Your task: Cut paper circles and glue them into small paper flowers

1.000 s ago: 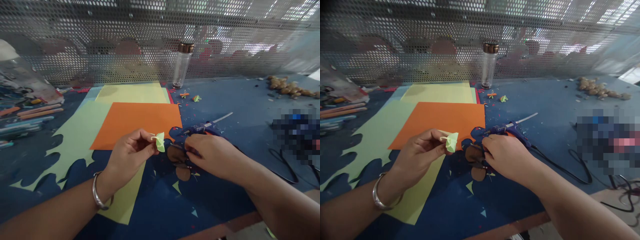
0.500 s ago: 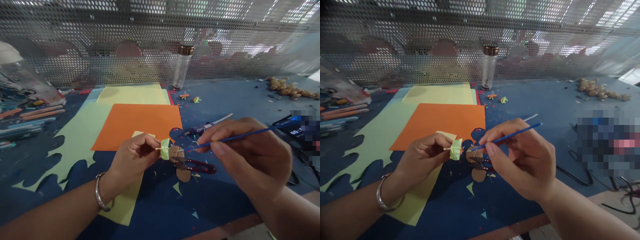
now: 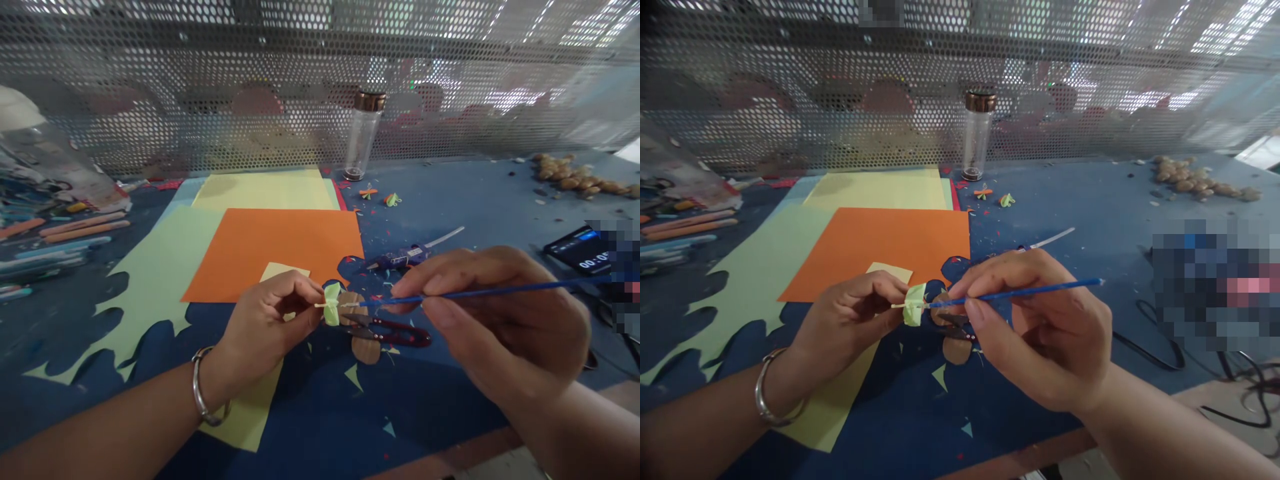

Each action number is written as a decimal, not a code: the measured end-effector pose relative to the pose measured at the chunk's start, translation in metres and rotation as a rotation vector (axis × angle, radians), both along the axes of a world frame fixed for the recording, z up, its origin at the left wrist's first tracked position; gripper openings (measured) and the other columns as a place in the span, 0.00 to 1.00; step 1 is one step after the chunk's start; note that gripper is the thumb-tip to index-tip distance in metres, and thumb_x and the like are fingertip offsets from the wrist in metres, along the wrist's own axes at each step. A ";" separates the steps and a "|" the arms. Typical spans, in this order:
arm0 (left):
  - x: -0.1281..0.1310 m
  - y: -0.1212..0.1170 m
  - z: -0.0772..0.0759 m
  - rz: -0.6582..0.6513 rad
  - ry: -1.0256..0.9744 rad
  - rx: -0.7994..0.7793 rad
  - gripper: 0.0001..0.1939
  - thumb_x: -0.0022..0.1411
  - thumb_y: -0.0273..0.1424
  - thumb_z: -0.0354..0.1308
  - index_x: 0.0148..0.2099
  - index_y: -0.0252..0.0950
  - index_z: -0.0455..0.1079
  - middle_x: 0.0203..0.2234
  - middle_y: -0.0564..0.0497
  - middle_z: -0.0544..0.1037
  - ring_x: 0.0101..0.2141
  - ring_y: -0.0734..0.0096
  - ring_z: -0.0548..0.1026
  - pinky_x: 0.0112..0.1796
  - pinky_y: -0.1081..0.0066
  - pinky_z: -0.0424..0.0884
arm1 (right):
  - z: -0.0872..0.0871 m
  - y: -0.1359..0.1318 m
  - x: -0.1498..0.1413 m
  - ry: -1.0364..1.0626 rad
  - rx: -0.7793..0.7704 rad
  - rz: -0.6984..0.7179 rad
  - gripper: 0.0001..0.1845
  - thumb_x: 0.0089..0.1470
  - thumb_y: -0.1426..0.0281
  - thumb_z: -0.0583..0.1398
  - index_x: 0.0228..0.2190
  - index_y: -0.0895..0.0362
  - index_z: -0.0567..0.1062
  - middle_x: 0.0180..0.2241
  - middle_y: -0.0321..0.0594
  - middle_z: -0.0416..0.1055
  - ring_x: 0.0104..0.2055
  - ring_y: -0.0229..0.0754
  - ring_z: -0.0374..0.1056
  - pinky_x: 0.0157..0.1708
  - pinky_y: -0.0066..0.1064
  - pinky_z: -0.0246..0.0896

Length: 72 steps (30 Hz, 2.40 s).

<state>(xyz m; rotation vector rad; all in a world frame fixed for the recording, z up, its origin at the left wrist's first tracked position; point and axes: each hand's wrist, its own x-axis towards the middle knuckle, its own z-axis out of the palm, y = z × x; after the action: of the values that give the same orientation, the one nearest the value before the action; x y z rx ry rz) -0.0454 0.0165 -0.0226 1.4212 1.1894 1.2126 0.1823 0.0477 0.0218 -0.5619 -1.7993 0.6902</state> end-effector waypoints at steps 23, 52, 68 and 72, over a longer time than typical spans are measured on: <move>-0.001 -0.002 -0.002 -0.049 0.047 -0.089 0.05 0.59 0.27 0.63 0.32 0.36 0.70 0.28 0.52 0.73 0.28 0.74 0.69 0.29 0.75 0.66 | 0.003 0.000 -0.001 -0.080 0.063 -0.040 0.11 0.56 0.79 0.62 0.35 0.50 0.75 0.29 0.39 0.78 0.32 0.46 0.78 0.32 0.39 0.77; -0.002 -0.003 -0.007 -0.149 -0.024 -0.117 0.06 0.63 0.28 0.62 0.33 0.35 0.69 0.33 0.49 0.75 0.31 0.71 0.73 0.31 0.72 0.67 | 0.006 0.005 -0.001 -0.042 0.179 0.033 0.15 0.49 0.85 0.62 0.34 0.54 0.77 0.27 0.38 0.77 0.29 0.42 0.78 0.31 0.33 0.77; -0.001 0.001 -0.007 -0.113 0.111 -0.015 0.04 0.61 0.26 0.61 0.32 0.36 0.70 0.31 0.50 0.75 0.30 0.72 0.73 0.31 0.72 0.69 | 0.008 0.007 -0.001 -0.027 0.156 0.060 0.15 0.48 0.86 0.62 0.35 0.57 0.78 0.27 0.39 0.77 0.30 0.40 0.79 0.31 0.30 0.78; -0.002 0.001 -0.008 -0.068 0.074 -0.004 0.05 0.61 0.26 0.61 0.32 0.36 0.70 0.30 0.51 0.75 0.30 0.74 0.72 0.30 0.74 0.69 | 0.004 0.006 0.000 0.031 0.142 -0.001 0.17 0.48 0.86 0.62 0.36 0.54 0.78 0.26 0.37 0.75 0.30 0.41 0.78 0.31 0.33 0.79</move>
<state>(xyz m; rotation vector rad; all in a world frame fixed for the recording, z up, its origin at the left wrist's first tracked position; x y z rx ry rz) -0.0475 0.0175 -0.0309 1.5025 1.1830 1.1188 0.1820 0.0536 0.0254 -0.4549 -1.8023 0.5619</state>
